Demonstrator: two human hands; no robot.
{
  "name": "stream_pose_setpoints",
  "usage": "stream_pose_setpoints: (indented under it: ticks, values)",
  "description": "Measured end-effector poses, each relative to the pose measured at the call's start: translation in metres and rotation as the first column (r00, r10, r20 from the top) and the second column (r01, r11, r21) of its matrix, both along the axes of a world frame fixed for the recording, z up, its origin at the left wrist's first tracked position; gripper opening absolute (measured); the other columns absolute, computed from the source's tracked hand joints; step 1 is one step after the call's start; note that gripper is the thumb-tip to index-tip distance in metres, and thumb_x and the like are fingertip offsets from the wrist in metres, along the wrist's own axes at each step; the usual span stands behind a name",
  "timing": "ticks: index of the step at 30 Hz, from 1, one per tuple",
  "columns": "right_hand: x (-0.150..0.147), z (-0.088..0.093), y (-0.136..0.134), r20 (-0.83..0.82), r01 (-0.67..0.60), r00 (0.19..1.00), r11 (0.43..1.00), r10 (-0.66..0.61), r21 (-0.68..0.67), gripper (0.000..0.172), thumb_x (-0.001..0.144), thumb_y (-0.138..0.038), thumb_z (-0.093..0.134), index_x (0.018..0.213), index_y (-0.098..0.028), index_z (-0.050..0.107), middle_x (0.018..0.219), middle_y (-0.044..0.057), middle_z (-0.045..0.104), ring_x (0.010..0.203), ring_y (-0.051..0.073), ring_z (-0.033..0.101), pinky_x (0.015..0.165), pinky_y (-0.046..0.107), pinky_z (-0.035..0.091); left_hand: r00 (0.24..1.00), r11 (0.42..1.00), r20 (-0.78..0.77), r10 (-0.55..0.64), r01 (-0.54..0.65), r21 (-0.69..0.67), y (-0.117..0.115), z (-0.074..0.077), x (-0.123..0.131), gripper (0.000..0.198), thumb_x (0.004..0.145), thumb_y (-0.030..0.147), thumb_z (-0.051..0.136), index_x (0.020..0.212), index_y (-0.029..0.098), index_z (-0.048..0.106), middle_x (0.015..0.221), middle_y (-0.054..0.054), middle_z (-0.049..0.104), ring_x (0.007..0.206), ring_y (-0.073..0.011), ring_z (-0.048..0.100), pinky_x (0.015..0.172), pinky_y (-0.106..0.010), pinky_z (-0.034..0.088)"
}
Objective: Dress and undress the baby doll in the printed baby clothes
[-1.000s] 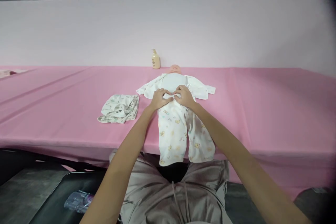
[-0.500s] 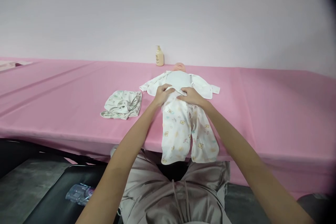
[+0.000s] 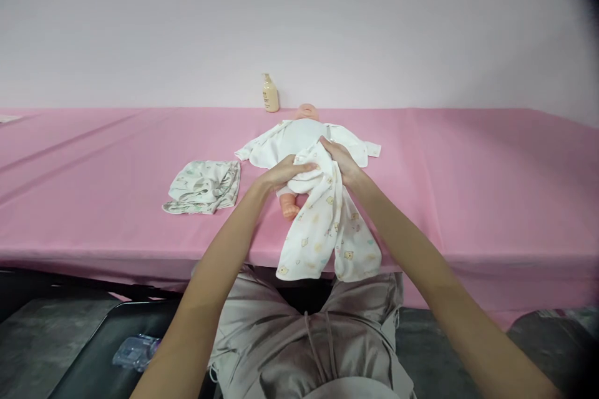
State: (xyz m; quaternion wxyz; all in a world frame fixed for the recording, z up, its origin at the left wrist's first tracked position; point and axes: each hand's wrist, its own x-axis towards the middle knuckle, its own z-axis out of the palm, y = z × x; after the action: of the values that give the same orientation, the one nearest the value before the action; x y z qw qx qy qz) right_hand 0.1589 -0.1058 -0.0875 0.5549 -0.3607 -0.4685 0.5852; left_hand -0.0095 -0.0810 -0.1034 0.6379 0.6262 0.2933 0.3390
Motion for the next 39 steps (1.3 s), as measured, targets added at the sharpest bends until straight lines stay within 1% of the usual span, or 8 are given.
stream_pose_setpoints:
  ticks: [6,13,19,23,28,31,34,39]
  values:
    - [0.01,0.003,-0.013,0.544,-0.358,0.78,0.934,0.309,-0.018,0.041,0.06,-0.026,0.086,0.096,-0.017,0.068,0.094,0.005,0.071,0.09,0.022,0.066,0.079,0.033,0.055,0.971,0.982,0.224,0.078,-0.037,-0.183,0.014,-0.007,-0.002,0.022,0.085,0.026,0.061,0.098,0.009,0.066,0.089,-0.012,0.073,0.088,-0.0226,0.07,0.081,-0.031,0.056]
    - [0.001,-0.004,-0.009,0.041,-0.354,0.932,0.929,0.36,-0.107,0.018,0.085,-0.024,0.064,0.1,-0.013,0.065,0.09,0.007,0.073,0.083,0.02,0.069,0.082,0.033,0.056,0.974,0.972,0.183,0.132,-0.091,-0.219,0.015,-0.008,-0.003,0.034,0.086,0.038,0.061,0.103,0.01,0.065,0.081,-0.01,0.073,0.078,-0.0207,0.071,0.073,-0.028,0.058]
    - [-0.007,-0.007,0.003,-0.261,-0.212,0.954,0.947,0.148,-0.24,0.025,0.095,-0.028,0.043,0.104,-0.011,0.06,0.081,0.01,0.071,0.084,0.023,0.069,0.082,0.039,0.056,0.988,0.974,0.125,0.093,-0.064,-0.219,0.005,-0.003,0.002,0.033,0.085,0.04,0.062,0.103,0.012,0.065,0.073,-0.006,0.071,0.077,-0.0213,0.071,0.075,-0.03,0.057]
    - [-0.015,-0.01,0.005,-0.232,-0.147,0.969,0.955,0.087,-0.257,0.03,0.095,-0.037,0.043,0.104,-0.012,0.058,0.083,0.01,0.07,0.084,0.024,0.069,0.081,0.04,0.056,0.997,0.979,0.056,0.051,-0.039,-0.201,0.001,0.005,0.001,0.041,0.082,0.046,0.063,0.104,0.011,0.067,0.086,-0.012,0.073,0.089,-0.0271,0.07,0.08,-0.036,0.057]
    - [-0.014,-0.01,0.001,-0.168,-0.182,0.974,0.968,0.153,-0.173,0.039,0.092,-0.05,0.046,0.096,-0.015,0.062,0.089,0.01,0.07,0.09,0.024,0.068,0.083,0.04,0.055,0.986,1.0,-0.166,-0.009,0.009,-0.001,-0.009,0.011,-0.002,0.054,0.062,0.021,0.082,0.113,0.014,0.064,0.102,-0.01,0.072,0.091,-0.0261,0.069,0.081,-0.036,0.056]
    - [-0.007,-0.01,-0.004,0.088,-0.074,0.994,0.997,0.071,0.036,0.033,0.081,-0.043,0.067,0.101,-0.017,0.064,0.101,0.007,0.07,0.098,0.023,0.066,0.09,0.038,0.053,0.997,0.996,-0.023,0.067,-0.068,-0.049,-0.011,0.008,-0.002,0.047,0.066,0.015,0.077,0.111,0.011,0.063,0.099,-0.011,0.072,0.089,-0.0246,0.069,0.079,-0.034,0.056]
    - [-0.004,-0.011,-0.008,0.363,-0.13,0.93,0.976,0.059,0.176,0.053,0.063,-0.03,0.082,0.112,-0.019,0.063,0.113,0.005,0.068,0.106,0.022,0.063,0.096,0.038,0.049,0.979,0.978,0.122,0.16,-0.14,-0.156,-0.005,0.001,-0.004,0.033,0.073,0.014,0.07,0.105,0.007,0.065,0.09,-0.011,0.073,0.085,-0.023,0.07,0.077,-0.032,0.057]
    - [-0.003,-0.009,-0.009,0.339,-0.222,0.921,0.974,0.194,0.043,0.042,0.066,-0.023,0.08,0.105,-0.015,0.066,0.1,0.007,0.072,0.092,0.021,0.067,0.086,0.036,0.054,0.964,0.986,0.242,0.108,-0.073,-0.149,0.009,-0.011,-0.006,0.024,0.081,0.02,0.064,0.103,0.011,0.066,0.092,-0.009,0.073,0.091,-0.0235,0.069,0.084,-0.034,0.057]
